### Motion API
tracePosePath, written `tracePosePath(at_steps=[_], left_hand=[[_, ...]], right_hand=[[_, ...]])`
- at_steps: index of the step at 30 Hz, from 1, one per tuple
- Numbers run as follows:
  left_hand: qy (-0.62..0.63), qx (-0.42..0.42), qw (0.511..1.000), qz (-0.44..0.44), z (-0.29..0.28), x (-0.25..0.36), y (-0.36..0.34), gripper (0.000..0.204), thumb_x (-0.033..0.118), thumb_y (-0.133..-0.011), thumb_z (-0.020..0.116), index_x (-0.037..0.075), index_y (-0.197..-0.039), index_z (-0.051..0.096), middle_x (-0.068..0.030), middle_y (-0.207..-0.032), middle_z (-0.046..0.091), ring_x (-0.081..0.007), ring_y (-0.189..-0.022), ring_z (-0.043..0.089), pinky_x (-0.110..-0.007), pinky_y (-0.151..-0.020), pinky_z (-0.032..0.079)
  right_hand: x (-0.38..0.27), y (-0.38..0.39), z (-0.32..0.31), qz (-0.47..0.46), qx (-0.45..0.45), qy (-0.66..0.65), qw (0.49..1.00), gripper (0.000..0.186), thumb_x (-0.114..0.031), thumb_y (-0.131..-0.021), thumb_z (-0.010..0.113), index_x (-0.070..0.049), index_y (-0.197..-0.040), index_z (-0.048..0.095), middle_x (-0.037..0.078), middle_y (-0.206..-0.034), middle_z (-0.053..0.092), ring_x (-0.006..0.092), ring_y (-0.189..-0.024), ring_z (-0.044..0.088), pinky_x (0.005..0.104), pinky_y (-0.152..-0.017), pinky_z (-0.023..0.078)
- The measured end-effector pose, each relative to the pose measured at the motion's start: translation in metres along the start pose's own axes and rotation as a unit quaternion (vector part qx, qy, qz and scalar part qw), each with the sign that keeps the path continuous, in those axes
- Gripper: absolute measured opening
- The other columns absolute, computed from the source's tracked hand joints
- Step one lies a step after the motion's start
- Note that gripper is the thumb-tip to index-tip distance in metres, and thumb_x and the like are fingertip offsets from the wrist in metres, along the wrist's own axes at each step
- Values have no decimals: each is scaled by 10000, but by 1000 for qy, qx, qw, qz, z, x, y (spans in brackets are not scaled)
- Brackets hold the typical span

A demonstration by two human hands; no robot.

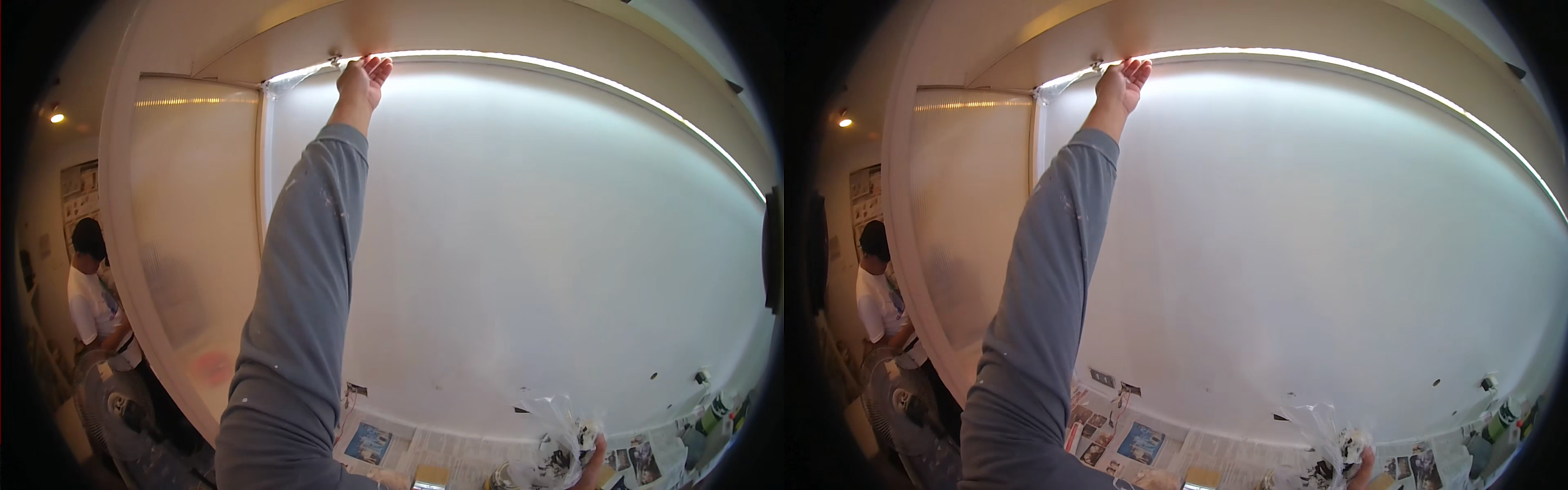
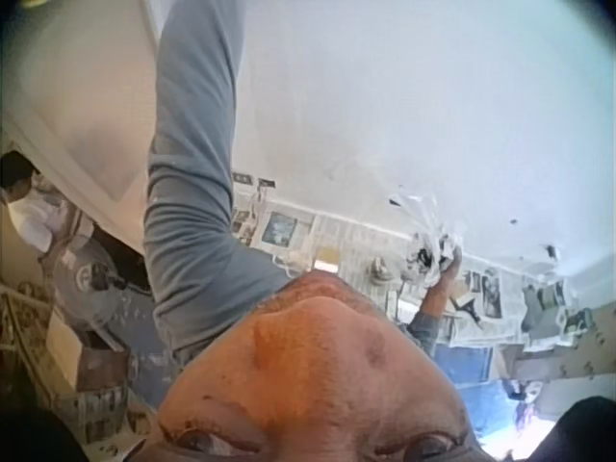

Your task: The person applies sealant or adhesive along the edge of a light fixture or shelf trim using a small tool, then smooths the surface with their finger and wipes the area with a cloth. They handle plastic covering and use a paintbrush to apply liquid from a can onto a wooden piece.

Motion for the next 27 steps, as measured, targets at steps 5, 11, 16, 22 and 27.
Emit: tracePosePath(at_steps=[5,11,16,22,27], left_hand=[[80,11,996,30,7,-10,-4,196,164,-1010,553,-30,-1007,573,-114,-957,579,-291,-912,634,-408,-878,600],[62,22,997,41,3,-15,-16,189,196,-973,610,26,-965,527,-93,-908,564,-243,-782,644,-356,-711,589],[-97,50,993,42,13,-8,-15,308,292,-942,647,7,-897,540,-87,-826,570,-241,-669,651,-377,-637,602],[-340,132,925,106,11,14,-4,404,350,-960,606,-53,-956,641,-148,-972,683,-233,-683,722,-345,-498,587],[-542,87,834,55,23,16,8,294,223,-1001,538,-42,-1127,568,-166,-1087,647,-279,-734,716,-363,-560,625]], right_hand=[[-19,39,2,-19,80,18,996,614,-453,-923,581,-4,-1340,547,141,-1253,625,305,-1107,619,469,-942,517],[-44,60,17,-81,161,40,983,584,-418,-905,632,34,-1272,591,151,-1182,649,289,-1037,641,442,-881,537],[-63,88,84,-115,254,81,957,501,-354,-875,702,69,-1140,659,150,-1059,679,258,-924,661,397,-798,552],[-47,80,97,-46,266,129,954,498,-367,-888,681,54,-1153,667,140,-1068,691,256,-942,660,397,-844,542],[-23,67,51,-61,53,21,997,634,-457,-923,583,-10,-1370,530,132,-1285,626,299,-1169,593,460,-1001,485]])
Point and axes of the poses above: each hand's wrist, its own y-axis away from the middle knuckle, its own z-axis out of the palm, x = y × z, the point moved 5 cm from there along -y, towards the middle knuckle
